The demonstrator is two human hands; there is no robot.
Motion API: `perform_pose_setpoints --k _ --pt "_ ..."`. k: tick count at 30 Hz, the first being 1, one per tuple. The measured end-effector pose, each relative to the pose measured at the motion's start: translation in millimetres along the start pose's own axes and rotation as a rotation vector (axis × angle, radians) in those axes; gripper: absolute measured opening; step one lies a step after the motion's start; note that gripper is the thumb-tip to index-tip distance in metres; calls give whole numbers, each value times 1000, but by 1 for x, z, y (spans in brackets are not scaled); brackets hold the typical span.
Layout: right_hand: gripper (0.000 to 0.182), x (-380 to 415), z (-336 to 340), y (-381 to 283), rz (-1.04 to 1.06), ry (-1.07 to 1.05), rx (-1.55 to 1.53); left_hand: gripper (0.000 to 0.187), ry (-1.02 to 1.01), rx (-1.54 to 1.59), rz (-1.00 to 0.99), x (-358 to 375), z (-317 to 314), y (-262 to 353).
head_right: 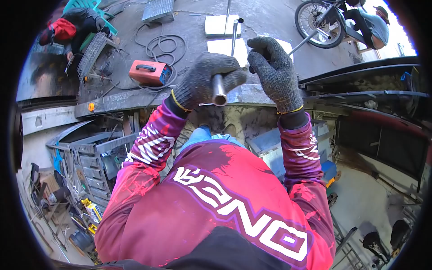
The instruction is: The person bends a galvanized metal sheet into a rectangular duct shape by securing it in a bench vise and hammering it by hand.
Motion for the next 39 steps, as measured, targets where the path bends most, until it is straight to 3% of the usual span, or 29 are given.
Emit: perform_pose_setpoints --k 5,7,9,11,13,14,15,16,17,19,20,22,23,25,26,29,30,32,33,39 --pt "22 9 3 14 -16 24 62 23 15 74 -61 0 -6 0" --pt "24 14 19 22 -113 233 -537 25 -17 19 -31 2 -4 -4" --pt "31 -8 28 -35 86 163 -543 26 0 41 -32 3 0 -3" --pt "42 -29 16 -108 367 -294 -686 26 -19 44 -22 1 -5 -3" --pt "42 -17 1 -143 129 -24 -1001 23 -93 13 -60 0 -14 2" --pt "42 -9 -14 -133 130 -22 -993 24 -72 0 -74 0 -16 5" --pt "39 9 -35 -95 -33 -16 -965 24 -50 -15 -87 1 -18 7" --pt "38 23 -47 -66 -194 -8 -934 25 61 -172 -312 12 -19 20" --pt "38 17 -44 -59 -190 -6 -926 27 58 77 -253 13 -16 11" --pt "43 7 -78 -70 -213 -489 -1149 24 9 -17 -189 12 -24 2" --pt "43 7 -79 -84 -216 -498 -1146 24 18 -18 -189 9 -21 3" --pt "49 13 -70 -136 -99 -373 -1283 26 -180 22 -83 8 -32 -2" --pt "49 26 -75 -141 -103 -376 -1284 26 -176 22 -80 9 -27 2" --pt "44 50 -64 -88 -462 106 -1067 24 -190 58 -48 9 -21 5" --pt "44 47 -64 -89 -461 107 -1064 22 30 -109 -337 21 -15 23" --pt "37 9 -71 -120 -210 -134 -989 23 86 73 -241 24 -13 4" --pt "39 0 -73 -131 -131 -208 -960 25 15 -97 -237 29 -28 -8" --pt "48 -3 -78 -150 15 -357 -901 25 -92 -76 -126 26 -32 -9" --pt "48 -6 -64 -153 115 -268 -883 26 -200 -70 -27 23 -39 -16" --pt "40 -7 -49 -183 178 -469 -839 27 -176 -14 3 22 -36 -23"
Point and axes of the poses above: each hand's wrist, its own x-axis away from the middle knuckle, its own z-axis out of the back of the hand, y = z × x, the point moved 10 cm from there along -x, towards the middle knuckle, and after that the axes turned 12 degrees about z, right-handed, at the moved point
